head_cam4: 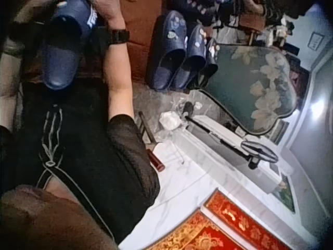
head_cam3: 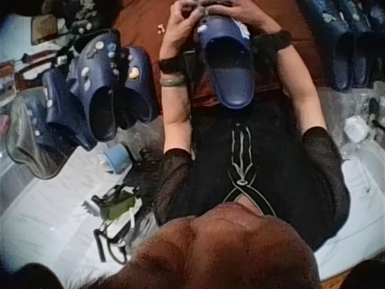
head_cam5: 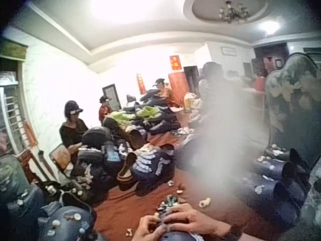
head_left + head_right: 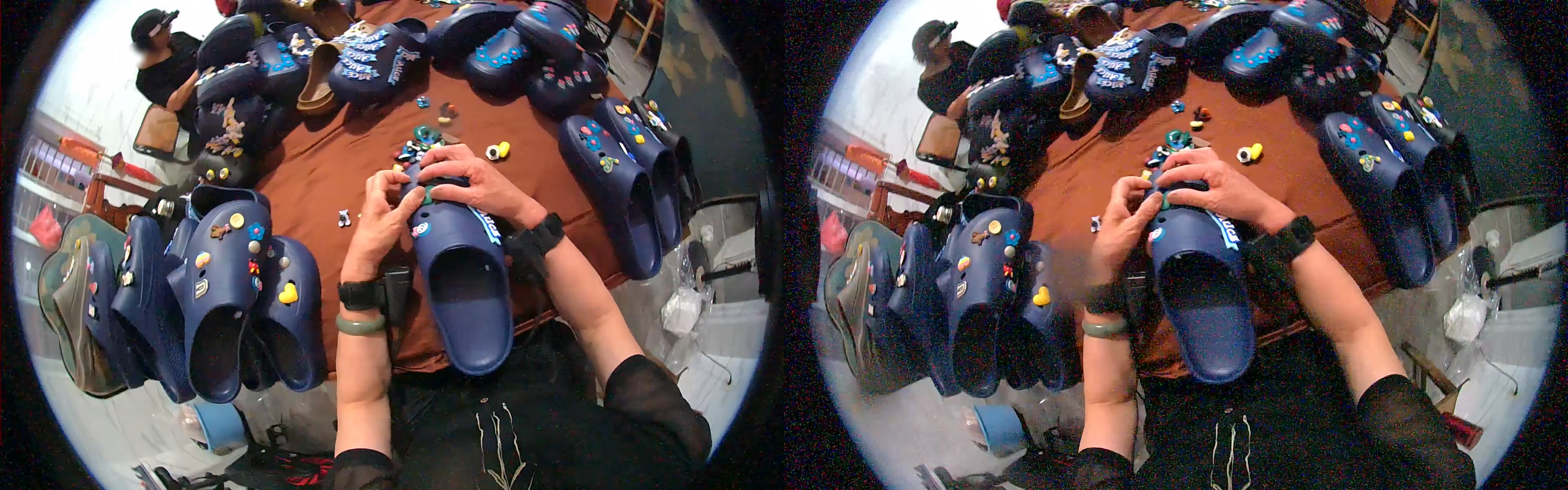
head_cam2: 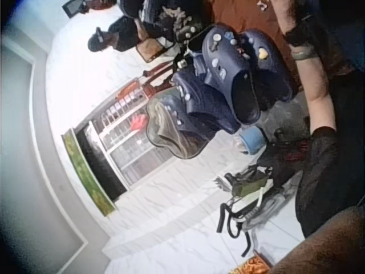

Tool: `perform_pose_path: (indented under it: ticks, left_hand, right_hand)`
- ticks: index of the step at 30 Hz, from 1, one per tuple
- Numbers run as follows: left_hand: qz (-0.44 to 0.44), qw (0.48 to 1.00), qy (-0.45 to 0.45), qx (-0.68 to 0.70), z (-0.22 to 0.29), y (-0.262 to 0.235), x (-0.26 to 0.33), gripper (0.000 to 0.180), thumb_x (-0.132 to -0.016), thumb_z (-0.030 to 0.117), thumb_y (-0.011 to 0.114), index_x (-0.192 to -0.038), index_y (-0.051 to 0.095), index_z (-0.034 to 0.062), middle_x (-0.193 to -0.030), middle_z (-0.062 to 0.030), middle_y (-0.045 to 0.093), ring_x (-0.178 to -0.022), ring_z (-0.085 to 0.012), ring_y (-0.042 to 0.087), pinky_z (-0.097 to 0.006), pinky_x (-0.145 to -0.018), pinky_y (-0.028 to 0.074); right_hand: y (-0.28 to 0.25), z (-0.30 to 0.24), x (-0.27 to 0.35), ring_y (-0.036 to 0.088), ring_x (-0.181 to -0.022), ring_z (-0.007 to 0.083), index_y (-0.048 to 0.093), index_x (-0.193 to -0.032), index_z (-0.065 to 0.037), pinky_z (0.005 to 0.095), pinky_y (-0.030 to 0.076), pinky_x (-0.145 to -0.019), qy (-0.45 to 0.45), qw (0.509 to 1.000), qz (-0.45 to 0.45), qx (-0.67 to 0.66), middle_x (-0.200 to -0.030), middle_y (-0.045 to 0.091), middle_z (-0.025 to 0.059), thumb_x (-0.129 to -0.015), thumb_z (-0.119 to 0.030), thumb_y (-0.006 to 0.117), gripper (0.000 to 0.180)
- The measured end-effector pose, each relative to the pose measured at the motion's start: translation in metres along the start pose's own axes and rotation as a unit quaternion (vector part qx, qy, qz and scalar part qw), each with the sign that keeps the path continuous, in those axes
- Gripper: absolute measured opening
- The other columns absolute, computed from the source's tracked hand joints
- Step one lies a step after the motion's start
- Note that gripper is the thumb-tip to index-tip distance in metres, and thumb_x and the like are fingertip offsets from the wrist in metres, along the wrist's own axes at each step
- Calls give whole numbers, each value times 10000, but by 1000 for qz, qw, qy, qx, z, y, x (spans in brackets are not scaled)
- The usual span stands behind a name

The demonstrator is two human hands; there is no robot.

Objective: Apply decorative charms and stickers to blue clog-style shoes.

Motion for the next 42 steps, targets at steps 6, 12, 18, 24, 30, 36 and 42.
perform_pose_path:
  ticks: [6, 12, 18, 24, 30, 36, 42]
  left_hand:
    - [-44, 999, 21, -7, 3, -3, 3, 216, -970, 253, 524, -1107, 552, 87, -984, 1, 500, -907, -90, 469, -239, -824, 399]
    - [-83, 993, 76, -47, 6, 0, 11, 310, -922, 242, 599, -1188, 510, 109, -1151, -42, 433, -1020, -137, 483, -277, -853, 430]
    - [-31, 983, 148, -103, 12, -1, 16, 282, -925, 223, 579, -1146, 536, 53, -1097, -116, 495, -1042, -228, 514, -326, -890, 428]
    - [316, 867, 16, -386, -4, -70, 30, 367, -749, 260, 742, -973, 567, 29, -989, -168, 567, -933, -327, 546, -405, -791, 454]
    - [237, 901, -64, -357, -19, -82, 28, 270, -759, 232, 716, -853, 605, 4, -802, -158, 617, -821, -338, 594, -419, -762, 467]
    - [185, 983, -20, -12, -10, -48, 12, 198, -878, 158, 637, -995, 645, -2, -882, -83, 681, -778, -140, 625, -279, -678, 483]
    - [26, 967, -42, 249, 26, 8, 12, 187, -870, 146, 670, -1024, 680, 39, -880, -20, 656, -719, -79, 577, -181, -620, 440]
  right_hand:
    - [-3, -7, 3, 470, -1170, 240, 717, -863, -96, 369, 341, -1016, 17, 1000, -9, 23, -1129, 599, 58, -747, -201, 752, 160]
    - [-1, -17, 6, 507, -1090, 245, 658, -748, -74, 371, 381, -969, 35, 997, 16, 72, -1029, 609, 53, -704, -169, 779, 161]
    - [3, -22, 9, 521, -1047, 225, 616, -741, -54, 352, 395, -940, 17, 997, 35, 69, -986, 614, 55, -719, -155, 767, 184]
    - [0, 7, 11, 527, -851, 84, 625, -861, -35, 233, 420, -785, 137, 970, 144, -141, -858, 584, -22, -883, -207, 645, 174]
    - [0, 35, 12, 496, -732, 16, 644, -946, -19, 172, 404, -654, 173, 953, 167, -186, -811, 583, -56, -924, -210, 605, 196]
    - [0, 37, 9, 513, -773, 39, 643, -931, -30, 205, 425, -698, 139, 972, 148, -117, -836, 603, -39, -879, -180, 652, 159]
    - [1, 21, 5, 546, -852, 75, 664, -916, -35, 221, 434, -748, 76, 980, 118, -143, -922, 618, 14, -879, -193, 657, 162]
Point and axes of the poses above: each hand's wrist, its own x-axis away from the middle knuckle, its own y-axis out of the palm, z = x × y, the point moved 3 cm from there along -x, towards the middle knuckle
